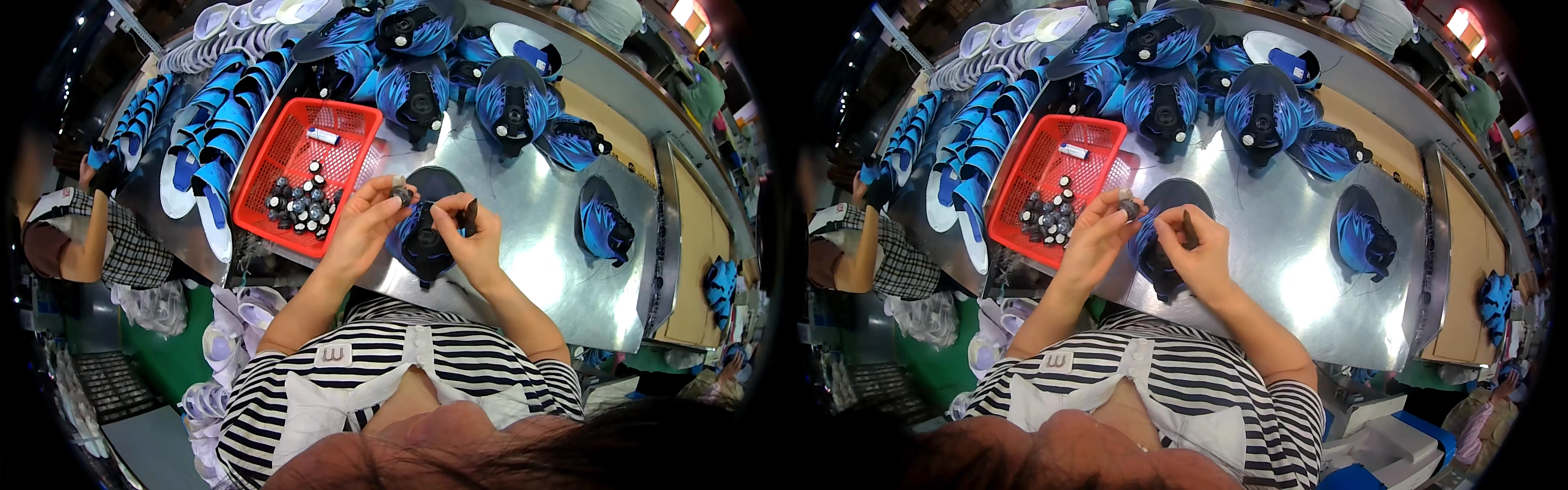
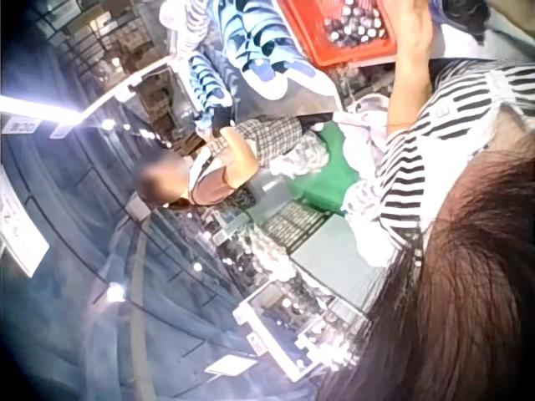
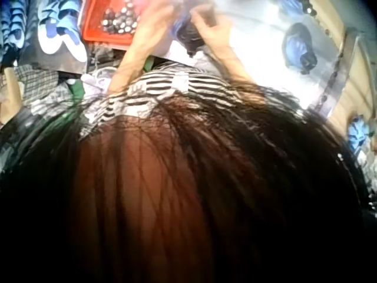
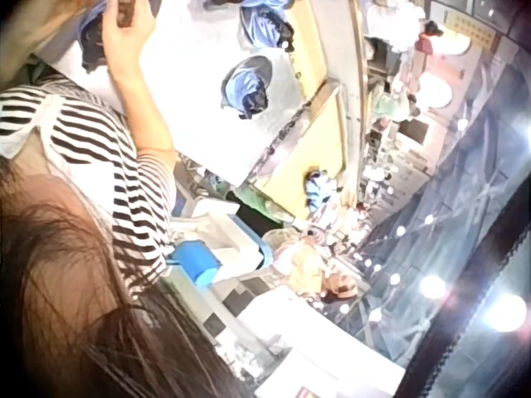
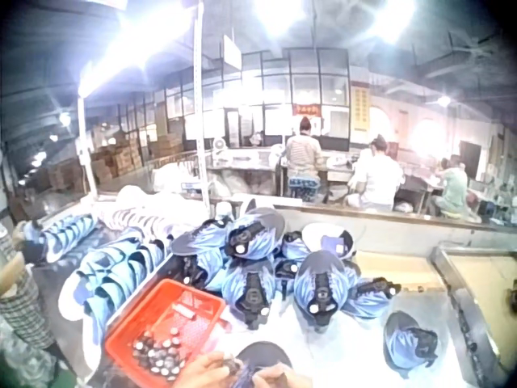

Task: The person assembles shoe components by hand and using a tool, attaching small circular parts to blue and black shoe uppers on a metal workbench.

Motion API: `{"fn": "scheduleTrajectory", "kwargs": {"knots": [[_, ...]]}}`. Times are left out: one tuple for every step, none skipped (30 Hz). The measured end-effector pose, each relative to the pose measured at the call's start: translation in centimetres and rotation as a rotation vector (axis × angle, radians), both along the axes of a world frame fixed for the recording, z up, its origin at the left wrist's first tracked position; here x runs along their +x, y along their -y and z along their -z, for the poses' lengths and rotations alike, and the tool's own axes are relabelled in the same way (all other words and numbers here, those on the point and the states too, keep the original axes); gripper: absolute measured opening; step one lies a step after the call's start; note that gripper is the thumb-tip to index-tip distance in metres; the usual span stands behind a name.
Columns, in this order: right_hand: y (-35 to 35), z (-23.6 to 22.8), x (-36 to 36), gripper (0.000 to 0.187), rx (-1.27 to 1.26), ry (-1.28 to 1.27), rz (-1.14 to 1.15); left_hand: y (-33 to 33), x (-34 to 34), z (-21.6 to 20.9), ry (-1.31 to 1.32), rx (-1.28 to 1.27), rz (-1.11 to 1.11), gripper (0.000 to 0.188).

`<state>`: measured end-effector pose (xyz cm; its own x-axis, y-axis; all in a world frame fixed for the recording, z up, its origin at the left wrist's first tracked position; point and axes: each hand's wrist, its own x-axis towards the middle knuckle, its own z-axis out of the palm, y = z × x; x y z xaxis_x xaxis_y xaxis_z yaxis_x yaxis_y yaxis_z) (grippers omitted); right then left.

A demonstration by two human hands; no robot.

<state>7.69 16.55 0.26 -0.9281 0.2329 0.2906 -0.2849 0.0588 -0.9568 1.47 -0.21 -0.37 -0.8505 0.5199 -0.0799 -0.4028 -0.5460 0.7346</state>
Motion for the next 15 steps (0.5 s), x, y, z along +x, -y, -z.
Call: {"fn": "scheduleTrajectory", "kwargs": {"knots": [[0.06, -0.05, -0.08, 0.006, 0.025, -0.008, 0.012, 0.15, -0.14, 0.14, -0.019, 0.005, 0.009, 0.027], [0.03, -0.06, -0.11, 0.006, 0.050, -0.017, 0.023, 0.40, -0.36, 0.34, -0.038, 0.010, 0.017, 0.027], [-0.08, 0.13, -0.18, 0.006, 0.106, -0.044, 0.038, 0.53, -0.55, 0.33, -0.061, 0.012, 0.024, 0.027], [-0.20, 0.54, -0.29, 0.006, 0.162, -0.071, 0.054, 0.52, -0.44, 0.23, -0.062, 0.021, 0.013, 0.027], [-0.29, 0.73, -0.36, 0.007, 0.218, -0.098, 0.069, 0.51, -0.35, 0.19, -0.072, 0.000, 0.016, 0.028], [-0.28, 0.57, -0.35, 0.006, 0.252, -0.110, 0.068, 0.58, -0.24, 0.19, -0.081, -0.023, 0.016, 0.029], [-0.24, 0.27, -0.28, 0.006, 0.286, -0.121, 0.068, 0.65, -0.16, 0.18, -0.090, -0.046, 0.017, 0.030], [-0.20, 0.09, -0.26, 0.006, 0.320, -0.132, 0.068, 0.79, -0.11, 0.27, -0.102, -0.058, 0.020, 0.030], [-0.16, 0.03, -0.34, 0.006, 0.334, -0.165, 0.061, 0.92, -0.06, 0.46, -0.112, -0.068, 0.025, 0.030], [-0.08, -0.02, -0.48, 0.007, 0.347, -0.197, 0.054, 0.99, -0.05, 0.58, -0.122, -0.079, 0.029, 0.030], [-0.06, -0.05, -0.55, 0.007, 0.360, -0.230, 0.047, 0.96, -0.08, 0.56, -0.120, -0.068, 0.033, 0.030], [-0.08, -0.03, -0.52, 0.007, 0.349, -0.216, 0.051, 0.98, -0.19, 0.45, -0.121, -0.059, 0.034, 0.030], [-0.10, 0.02, -0.41, 0.007, 0.338, -0.202, 0.054, 1.02, -0.27, 0.38, -0.122, -0.049, 0.035, 0.029], [-0.10, 0.05, -0.36, 0.007, 0.327, -0.188, 0.057, 1.10, -0.25, 0.42, -0.118, -0.058, 0.035, 0.030], [-0.11, -0.02, -0.39, 0.007, 0.343, -0.204, 0.055, 1.10, -0.20, 0.48, -0.114, -0.066, 0.037, 0.030]]}}
